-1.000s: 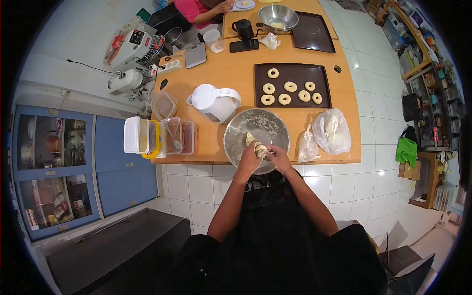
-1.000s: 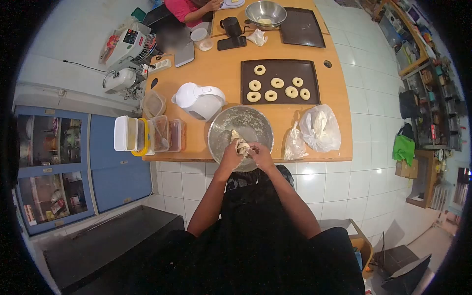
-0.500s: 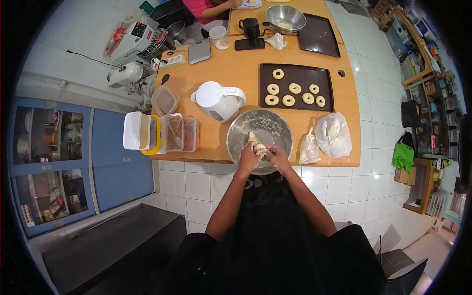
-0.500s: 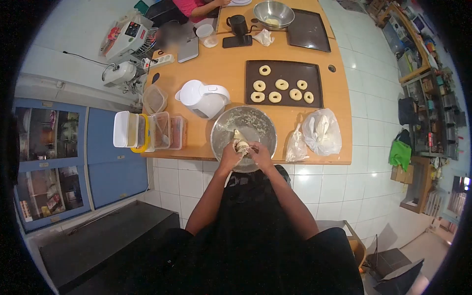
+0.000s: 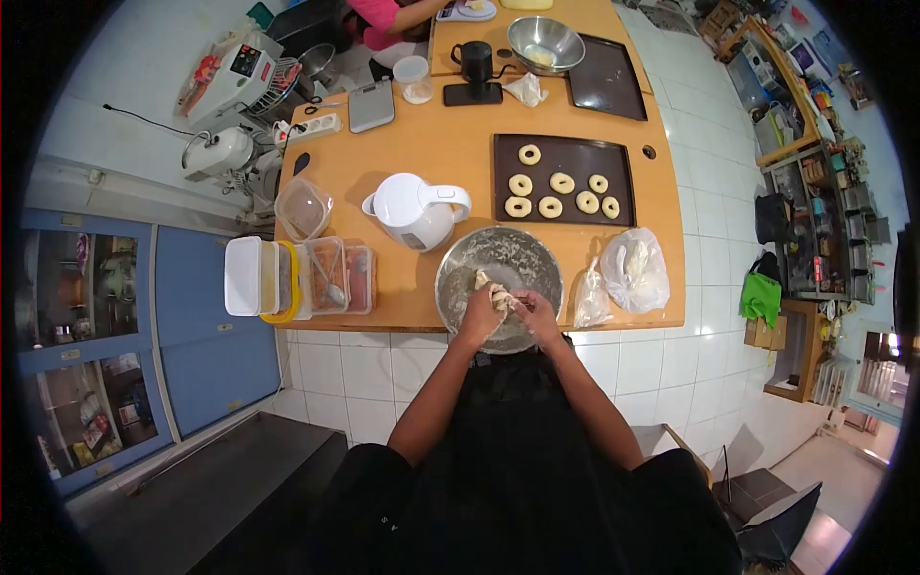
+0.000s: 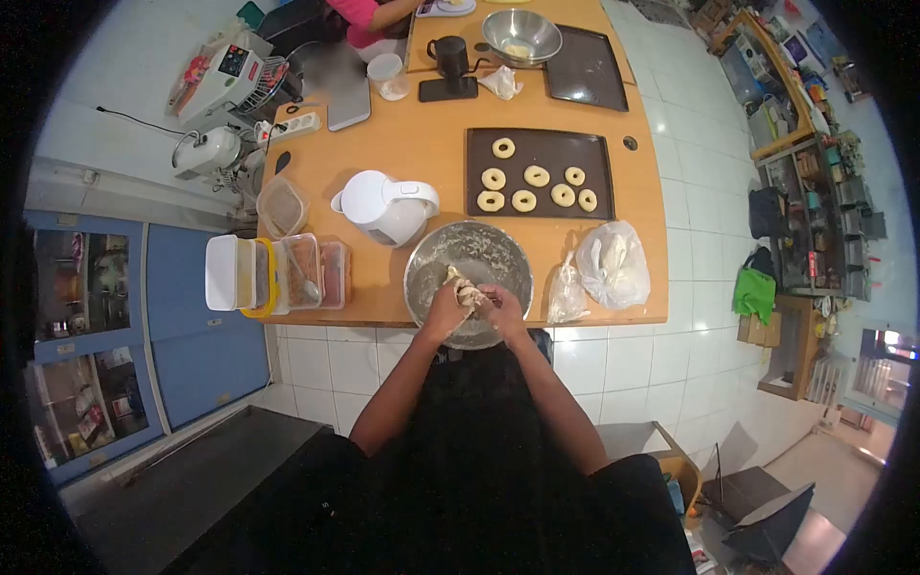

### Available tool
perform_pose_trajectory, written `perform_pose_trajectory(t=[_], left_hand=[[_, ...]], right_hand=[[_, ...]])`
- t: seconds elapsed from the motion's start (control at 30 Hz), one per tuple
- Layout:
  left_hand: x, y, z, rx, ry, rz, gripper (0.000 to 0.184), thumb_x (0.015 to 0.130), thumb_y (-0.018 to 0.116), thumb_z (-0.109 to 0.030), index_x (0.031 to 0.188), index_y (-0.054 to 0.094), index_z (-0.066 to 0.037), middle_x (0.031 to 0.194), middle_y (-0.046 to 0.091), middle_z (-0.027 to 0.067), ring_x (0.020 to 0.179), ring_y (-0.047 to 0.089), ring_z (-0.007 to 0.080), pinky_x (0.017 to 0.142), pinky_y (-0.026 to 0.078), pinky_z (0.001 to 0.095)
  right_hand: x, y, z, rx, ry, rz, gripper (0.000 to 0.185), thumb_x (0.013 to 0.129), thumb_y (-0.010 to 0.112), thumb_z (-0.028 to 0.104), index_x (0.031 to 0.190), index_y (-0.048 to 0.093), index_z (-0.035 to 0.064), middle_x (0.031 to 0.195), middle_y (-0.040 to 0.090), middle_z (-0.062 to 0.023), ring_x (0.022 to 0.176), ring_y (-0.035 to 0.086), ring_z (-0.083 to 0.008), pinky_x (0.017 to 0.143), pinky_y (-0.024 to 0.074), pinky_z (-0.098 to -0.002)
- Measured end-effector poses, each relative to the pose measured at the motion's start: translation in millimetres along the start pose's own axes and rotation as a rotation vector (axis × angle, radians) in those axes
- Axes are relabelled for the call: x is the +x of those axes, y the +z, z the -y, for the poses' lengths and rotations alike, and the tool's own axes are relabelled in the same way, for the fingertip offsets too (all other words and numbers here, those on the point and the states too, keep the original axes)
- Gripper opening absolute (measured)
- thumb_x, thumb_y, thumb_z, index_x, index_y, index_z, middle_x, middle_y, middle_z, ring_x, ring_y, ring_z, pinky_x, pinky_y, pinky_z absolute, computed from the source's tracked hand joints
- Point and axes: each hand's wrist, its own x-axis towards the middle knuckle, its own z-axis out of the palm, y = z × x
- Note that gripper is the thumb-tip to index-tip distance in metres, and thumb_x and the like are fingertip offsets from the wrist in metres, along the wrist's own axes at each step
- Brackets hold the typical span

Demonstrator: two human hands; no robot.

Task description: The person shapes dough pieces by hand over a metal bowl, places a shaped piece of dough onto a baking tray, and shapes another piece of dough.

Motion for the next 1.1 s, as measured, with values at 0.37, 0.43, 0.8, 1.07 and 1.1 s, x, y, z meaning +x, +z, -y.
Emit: perform_pose_trajectory(t=[0.37,0.43,0.8,1.07,1.1], left_hand=[[8,-5,20,-0.072,-0.076,0.129,0.033,0.074,0.063,-0.009,0.105,0.059,0.002,0.098,0.064,0.0232,0.095,0.062,0.0368,0.081,0.049,0.039],[10,-11,7,-0.042,-0.112,0.062,0.033,0.074,0.063,-0.01,0.105,0.059,0.002,0.098,0.064,0.0233,0.095,0.062,0.0365,0.081,0.049,0.0388],[16,-15,21,-0.43,-0.265,0.206,0.04,0.078,0.063,-0.009,0.115,0.056,0.004,0.103,0.064,0.0143,0.09,0.063,0.0218,0.08,0.05,0.031],[19,-27,15,-0.216,-0.213,0.266,0.04,0.074,0.064,-0.007,0.112,0.056,0.004,0.101,0.064,0.0154,0.089,0.063,0.0229,0.079,0.049,0.0322],[19,-23,20,-0.171,-0.183,0.226,0.04,0.073,0.064,-0.007,0.111,0.056,0.004,0.1,0.064,0.0163,0.091,0.064,0.0247,0.079,0.049,0.0329]], right_hand=[[8,5,-16,-0.02,-0.048,-0.033,0.028,0.091,0.057,0.013,0.116,0.057,-0.0006,0.101,0.064,-0.0069,0.091,0.06,-0.013,0.08,0.0476,-0.0273],[9,9,-11,0.03,-0.088,-0.022,0.03,0.092,0.056,0.012,0.118,0.055,-0.0008,0.104,0.063,-0.0067,0.093,0.059,-0.0127,0.082,0.0466,-0.0261],[17,-4,-18,-0.019,-0.065,0.02,0.03,0.095,0.054,0.02,0.121,0.056,0.0055,0.104,0.062,-0.0011,0.092,0.057,-0.0091,0.076,0.046,-0.0245],[24,-1,-15,-0.018,0.029,0.138,0.03,0.097,0.05,0.024,0.121,0.057,0.0075,0.107,0.061,-0.0003,0.095,0.056,-0.0109,0.077,0.0466,-0.0275],[26,0,-19,0.022,0.02,0.139,0.03,0.097,0.05,0.024,0.121,0.057,0.0073,0.108,0.061,-0.0007,0.096,0.057,-0.0112,0.078,0.0469,-0.0281]])
